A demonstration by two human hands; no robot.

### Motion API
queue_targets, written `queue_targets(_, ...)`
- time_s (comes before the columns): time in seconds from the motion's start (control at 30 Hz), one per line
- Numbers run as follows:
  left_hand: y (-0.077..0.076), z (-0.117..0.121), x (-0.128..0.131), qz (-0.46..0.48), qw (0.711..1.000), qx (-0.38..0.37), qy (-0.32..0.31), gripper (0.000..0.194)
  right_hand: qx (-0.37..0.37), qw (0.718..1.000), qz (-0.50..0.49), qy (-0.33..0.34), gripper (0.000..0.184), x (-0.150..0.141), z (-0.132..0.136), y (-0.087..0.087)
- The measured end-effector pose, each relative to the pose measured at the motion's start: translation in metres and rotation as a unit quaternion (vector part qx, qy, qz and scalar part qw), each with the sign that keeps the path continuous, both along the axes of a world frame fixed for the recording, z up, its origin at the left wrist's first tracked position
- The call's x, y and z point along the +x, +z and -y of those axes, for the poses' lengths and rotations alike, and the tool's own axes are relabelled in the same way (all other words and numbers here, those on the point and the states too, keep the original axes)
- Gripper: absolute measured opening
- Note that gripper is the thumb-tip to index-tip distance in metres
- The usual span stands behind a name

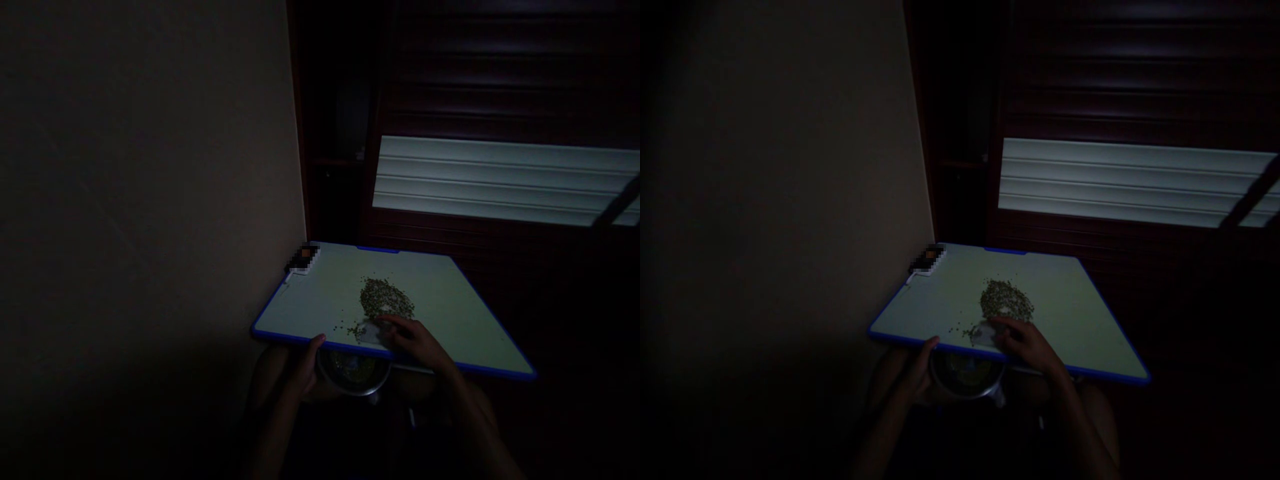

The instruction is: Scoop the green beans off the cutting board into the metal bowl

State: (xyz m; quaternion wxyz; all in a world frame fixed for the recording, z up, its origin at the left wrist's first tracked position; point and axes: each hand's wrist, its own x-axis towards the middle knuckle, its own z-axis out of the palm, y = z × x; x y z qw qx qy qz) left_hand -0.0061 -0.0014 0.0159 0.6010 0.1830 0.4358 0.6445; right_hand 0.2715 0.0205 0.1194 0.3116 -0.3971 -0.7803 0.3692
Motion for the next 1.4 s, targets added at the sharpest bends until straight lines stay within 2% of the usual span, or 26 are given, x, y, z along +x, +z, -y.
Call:
queue_targets(0.17, -0.005, -0.002, -0.002, 0.005, 1.000, -0.022, -0.010, 0.051, 0.008, 1.000, 0.018, -0.002, 0.045, -0.002, 0.000, 0.001)
queue_targets(0.43, 0.006, 0.000, 0.001, 0.004, 1.000, -0.020, -0.003, 0.051, -0.008, 1.000, 0.011, 0.015, 0.046, -0.002, -0.001, 0.000)
queue_targets(0.7, -0.001, 0.001, -0.001, -0.001, 1.000, -0.014, -0.018, 0.055, -0.002, 0.999, 0.028, 0.019, 0.047, -0.001, 0.000, 0.003)
queue_targets(0.77, 0.002, 0.001, 0.000, 0.014, 0.999, -0.030, -0.029, 0.052, 0.004, 1.000, 0.028, 0.006, 0.047, -0.001, 0.000, 0.002)
queue_targets(0.9, 0.006, 0.002, 0.001, 0.017, 1.000, -0.022, -0.006, 0.054, 0.028, 0.998, 0.025, -0.040, 0.044, -0.001, -0.001, 0.000)
queue_targets(1.1, 0.000, 0.001, -0.001, 0.020, 0.999, -0.030, -0.009, 0.051, 0.028, 0.998, 0.038, -0.033, 0.044, -0.002, -0.001, 0.001)
queue_targets(1.4, 0.015, 0.002, 0.005, 0.025, 1.000, -0.015, -0.001, 0.051, 0.027, 0.999, 0.040, -0.025, 0.045, -0.004, 0.000, 0.003)
